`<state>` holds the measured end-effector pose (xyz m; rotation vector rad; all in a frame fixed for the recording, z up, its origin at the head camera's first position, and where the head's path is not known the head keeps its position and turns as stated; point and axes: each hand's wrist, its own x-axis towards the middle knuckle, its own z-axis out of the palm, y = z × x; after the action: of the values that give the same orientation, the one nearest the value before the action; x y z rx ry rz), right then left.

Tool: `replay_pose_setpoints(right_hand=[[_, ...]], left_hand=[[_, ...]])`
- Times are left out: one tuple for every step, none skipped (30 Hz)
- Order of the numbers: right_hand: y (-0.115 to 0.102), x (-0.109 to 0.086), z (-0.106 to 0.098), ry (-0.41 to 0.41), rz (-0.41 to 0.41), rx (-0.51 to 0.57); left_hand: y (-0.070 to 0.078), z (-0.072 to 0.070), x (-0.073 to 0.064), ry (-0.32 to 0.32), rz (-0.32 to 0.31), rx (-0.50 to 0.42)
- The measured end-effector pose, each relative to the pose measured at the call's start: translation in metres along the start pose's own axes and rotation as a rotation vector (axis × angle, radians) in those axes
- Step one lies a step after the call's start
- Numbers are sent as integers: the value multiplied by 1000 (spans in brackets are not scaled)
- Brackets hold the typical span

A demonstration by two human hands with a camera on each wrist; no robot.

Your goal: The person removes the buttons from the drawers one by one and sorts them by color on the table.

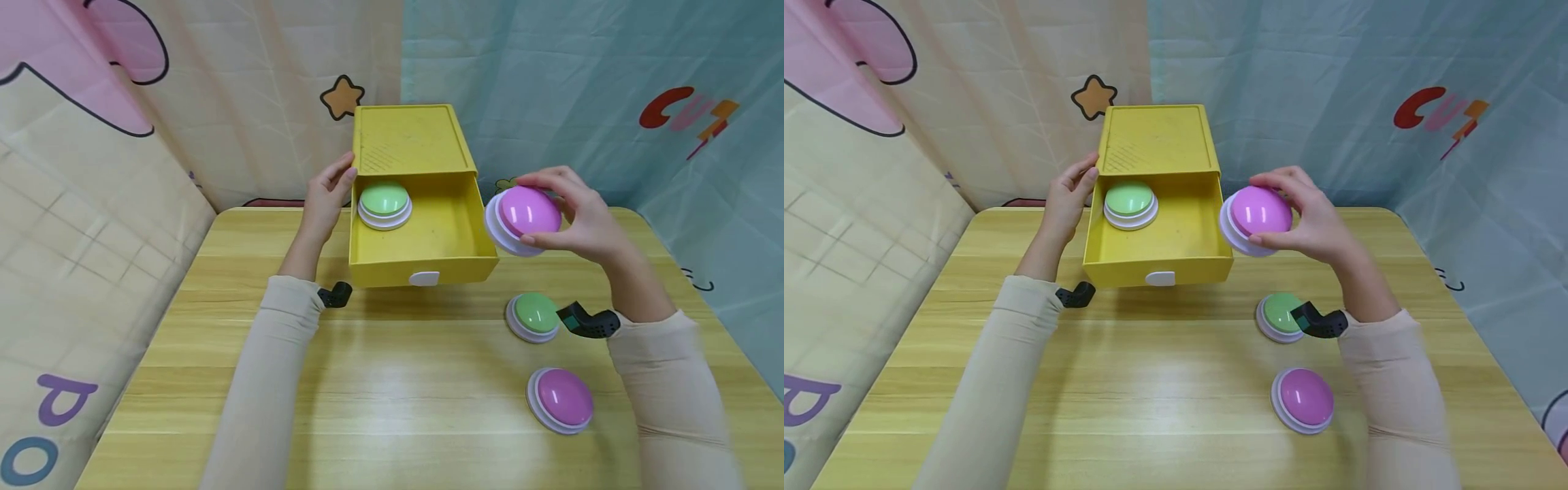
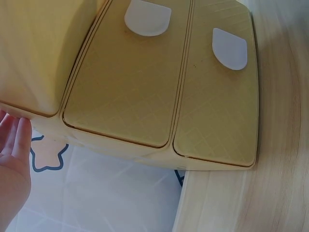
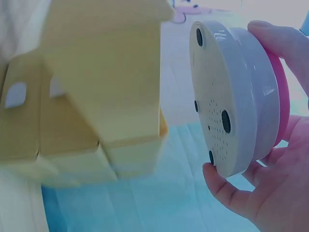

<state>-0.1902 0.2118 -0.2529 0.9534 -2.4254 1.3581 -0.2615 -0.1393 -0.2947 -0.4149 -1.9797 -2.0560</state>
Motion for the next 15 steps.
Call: replay_pose_setpoints(right_hand=[[2, -8, -4, 8, -2, -15], [4, -17, -7, 14, -3, -27], [6, -26, -11, 19, 0, -40], [9, -36, -14, 26, 14, -60], [11, -46, -17, 31, 24, -80], [12, -56, -20, 34, 43, -97], [14, -67, -23, 42, 66, -118], [16, -77, -25, 50, 86, -138], [18, -88, -27, 60, 111, -157], [20, -99, -29, 72, 136, -170], [22, -109, -30, 84, 148, -175], [24, -120, -31, 97, 170, -181], [26, -131, -31, 111, 190, -189], [28, -142, -31, 118, 211, -195], [29, -153, -31, 128, 239, -204]], left_hand=[[-1, 0, 1, 1, -3, -2], [-3, -1, 2, -1, -3, -4], [-6, -2, 3, -1, -2, -6], [-9, -2, 4, 1, -1, -7], [-12, -3, 5, 2, 0, -8], [-15, -4, 6, 5, 4, -9], [-17, -4, 8, 7, 9, -8], [-20, -4, 8, 7, 14, -9], [-20, -4, 9, 9, 16, -9], [-19, -4, 8, 9, 13, -8], [-18, -4, 8, 8, 9, -11], [-16, -4, 7, 7, 2, -12], [-13, -3, 6, 5, -4, -13], [-11, -3, 5, 3, -8, -12], [-8, -2, 3, 1, -14, -11]])
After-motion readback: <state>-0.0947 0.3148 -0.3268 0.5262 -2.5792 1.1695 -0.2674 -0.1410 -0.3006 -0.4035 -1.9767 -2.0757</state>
